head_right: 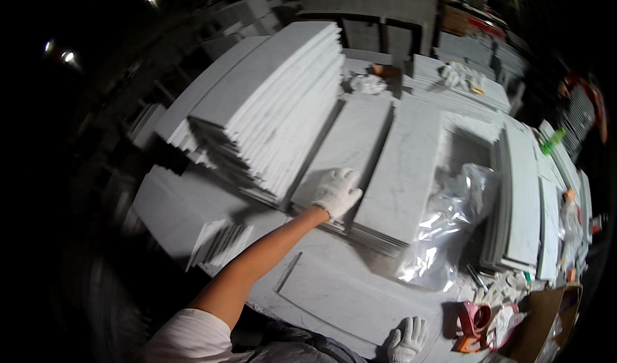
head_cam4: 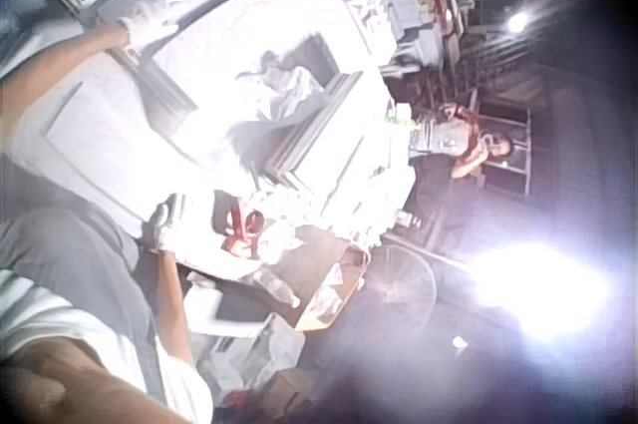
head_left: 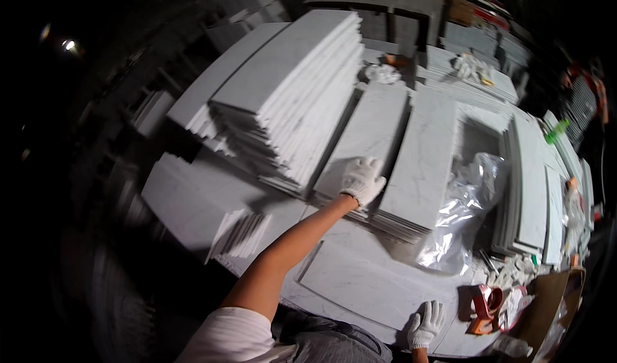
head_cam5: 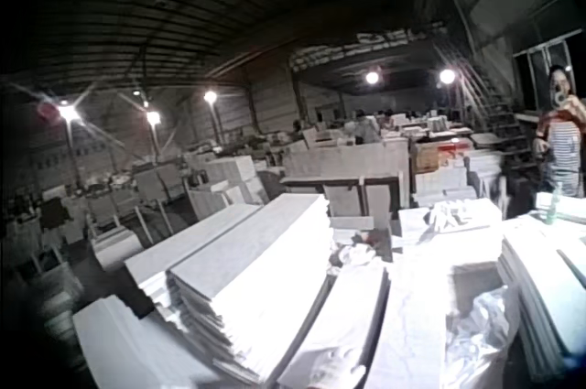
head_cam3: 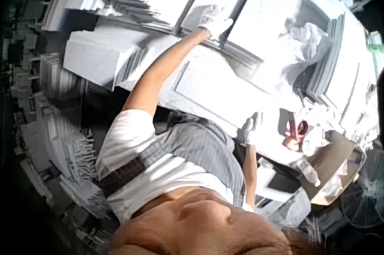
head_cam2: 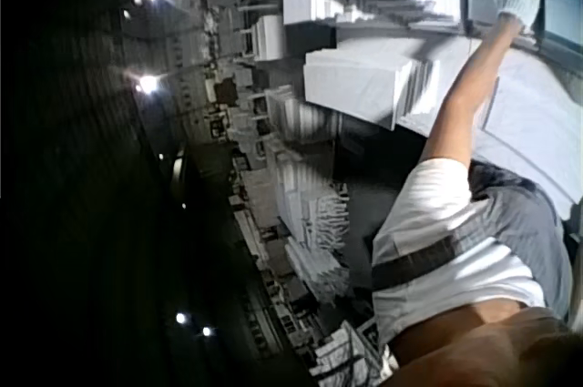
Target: The person wraps individual white rectangular tiles in plastic bags at a workbench. They pick up a tile, place it into a plastic bag, smooth the bag around the tile, and set the wrapped tile aside. The process is repeated for multiple tiles.
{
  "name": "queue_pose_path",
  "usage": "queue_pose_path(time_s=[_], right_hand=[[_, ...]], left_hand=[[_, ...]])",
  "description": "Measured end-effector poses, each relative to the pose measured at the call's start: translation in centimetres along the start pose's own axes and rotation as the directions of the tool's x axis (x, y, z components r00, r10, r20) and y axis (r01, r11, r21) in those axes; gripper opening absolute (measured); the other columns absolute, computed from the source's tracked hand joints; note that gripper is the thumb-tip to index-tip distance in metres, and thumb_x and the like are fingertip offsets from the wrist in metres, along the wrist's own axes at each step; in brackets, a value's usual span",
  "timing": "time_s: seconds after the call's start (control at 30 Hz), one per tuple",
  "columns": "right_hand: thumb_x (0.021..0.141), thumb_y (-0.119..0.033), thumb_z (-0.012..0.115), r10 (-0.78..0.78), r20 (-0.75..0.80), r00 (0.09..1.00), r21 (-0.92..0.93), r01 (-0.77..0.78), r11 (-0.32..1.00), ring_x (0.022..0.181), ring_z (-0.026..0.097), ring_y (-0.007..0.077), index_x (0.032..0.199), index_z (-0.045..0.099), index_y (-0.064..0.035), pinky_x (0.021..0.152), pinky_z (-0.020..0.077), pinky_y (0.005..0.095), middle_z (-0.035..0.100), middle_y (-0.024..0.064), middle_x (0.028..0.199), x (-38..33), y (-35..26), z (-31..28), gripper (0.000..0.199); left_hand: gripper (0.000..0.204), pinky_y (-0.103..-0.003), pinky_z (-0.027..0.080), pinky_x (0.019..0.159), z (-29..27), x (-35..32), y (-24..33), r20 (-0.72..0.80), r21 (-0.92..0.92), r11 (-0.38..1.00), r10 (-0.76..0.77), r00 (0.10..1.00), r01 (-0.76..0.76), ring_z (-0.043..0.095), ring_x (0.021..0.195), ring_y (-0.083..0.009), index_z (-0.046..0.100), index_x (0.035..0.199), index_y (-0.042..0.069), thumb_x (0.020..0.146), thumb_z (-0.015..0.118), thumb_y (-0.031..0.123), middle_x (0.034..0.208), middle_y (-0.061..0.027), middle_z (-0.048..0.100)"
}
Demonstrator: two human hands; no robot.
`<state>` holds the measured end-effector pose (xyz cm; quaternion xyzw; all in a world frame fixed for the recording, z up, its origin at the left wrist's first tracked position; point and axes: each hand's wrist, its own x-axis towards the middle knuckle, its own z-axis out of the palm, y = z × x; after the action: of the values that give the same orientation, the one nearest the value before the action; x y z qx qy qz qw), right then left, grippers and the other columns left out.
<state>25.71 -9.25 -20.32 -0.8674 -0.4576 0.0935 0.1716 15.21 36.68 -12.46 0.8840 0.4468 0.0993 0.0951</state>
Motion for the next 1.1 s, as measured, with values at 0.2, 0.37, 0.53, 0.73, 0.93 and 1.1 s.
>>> queue_pose_path(time_s=[0.2, 0.37, 0.53, 0.73, 0.93, 1.1], right_hand=[[0.094, -0.031, 0.053, -0.055, -0.018, 0.998, -0.046, 0.054, 0.997, 0.14, 0.034, 0.0414, 0.137, 0.052, -0.0045, 0.115, 0.0271, 0.0519, 0.044, 0.0202, 0.147, -0.6, 0.5, 1.1, 0.05], [0.097, -0.029, 0.055, -0.204, -0.121, 0.972, 0.006, 0.206, 0.979, 0.135, 0.038, 0.0467, 0.136, 0.052, -0.004, 0.109, 0.0349, 0.0567, 0.046, 0.0253, 0.143, -0.4, -0.3, 0.5, 0.046], [0.097, -0.026, 0.055, -0.259, -0.133, 0.957, 0.035, 0.266, 0.963, 0.134, 0.039, 0.0483, 0.135, 0.052, 0.0001, 0.108, 0.0347, 0.057, 0.047, 0.0289, 0.141, -0.4, -0.4, 0.6, 0.046], [0.097, -0.027, 0.056, -0.121, -0.078, 0.99, 0.194, 0.134, 0.972, 0.137, 0.038, 0.0432, 0.138, 0.051, -0.0024, 0.111, 0.0328, 0.0539, 0.045, 0.0273, 0.144, -1.6, -1.7, 0.1, 0.048], [0.093, -0.027, 0.055, -0.105, -0.097, 0.99, 0.033, 0.109, 0.993, 0.137, 0.037, 0.0428, 0.131, 0.056, -0.0012, 0.115, 0.0274, 0.051, 0.048, 0.0207, 0.143, -1.2, 1.7, 1.3, 0.046], [0.093, -0.024, 0.055, -0.106, -0.092, 0.99, -0.083, 0.098, 0.992, 0.139, 0.037, 0.0384, 0.133, 0.058, -0.0066, 0.116, 0.0268, 0.0491, 0.047, 0.0181, 0.145, -0.9, 2.4, 2.1, 0.044]], left_hand=[[0.038, -0.04, 0.047, 0.098, -9.8, -10.6, -4.0, -0.375, -0.224, 0.964, 0.05, 0.925, -0.143, 0.056, 0.117, -0.0304, 0.061, 0.119, 0.003, 0.085, 0.068, 0.018, 0.126, -0.0159, 0.057], [0.029, -0.045, 0.044, 0.095, -19.1, -18.2, -12.9, -0.596, 0.023, 0.981, -0.139, 0.791, 0.19, 0.056, 0.108, -0.0339, 0.062, 0.114, 0.008, 0.088, 0.063, 0.022, 0.118, -0.0114, 0.061], [0.031, -0.046, 0.044, 0.094, -19.2, -26.0, -21.3, -0.385, 0.227, 0.837, -0.393, 0.835, 0.498, 0.056, 0.109, -0.0349, 0.063, 0.11, 0.011, 0.088, 0.062, 0.033, 0.118, -0.012, 0.061], [0.03, -0.05, 0.046, 0.088, -18.5, -26.3, -22.3, -0.345, 0.258, 0.832, -0.395, 0.852, 0.491, 0.059, 0.101, -0.0355, 0.064, 0.101, 0.012, 0.091, 0.056, 0.039, 0.111, -0.0125, 0.061], [0.036, -0.05, 0.045, 0.088, -19.4, -24.8, -21.9, -0.237, 0.403, 0.788, -0.401, 0.885, 0.466, 0.056, 0.101, -0.0376, 0.065, 0.101, 0.01, 0.094, 0.049, 0.041, 0.108, -0.0166, 0.059], [0.03, -0.048, 0.045, 0.089, -19.5, -26.4, -20.6, -0.226, 0.319, 0.823, -0.415, 0.881, 0.47, 0.054, 0.103, -0.0375, 0.065, 0.099, 0.009, 0.092, 0.056, 0.037, 0.108, -0.0158, 0.059]])
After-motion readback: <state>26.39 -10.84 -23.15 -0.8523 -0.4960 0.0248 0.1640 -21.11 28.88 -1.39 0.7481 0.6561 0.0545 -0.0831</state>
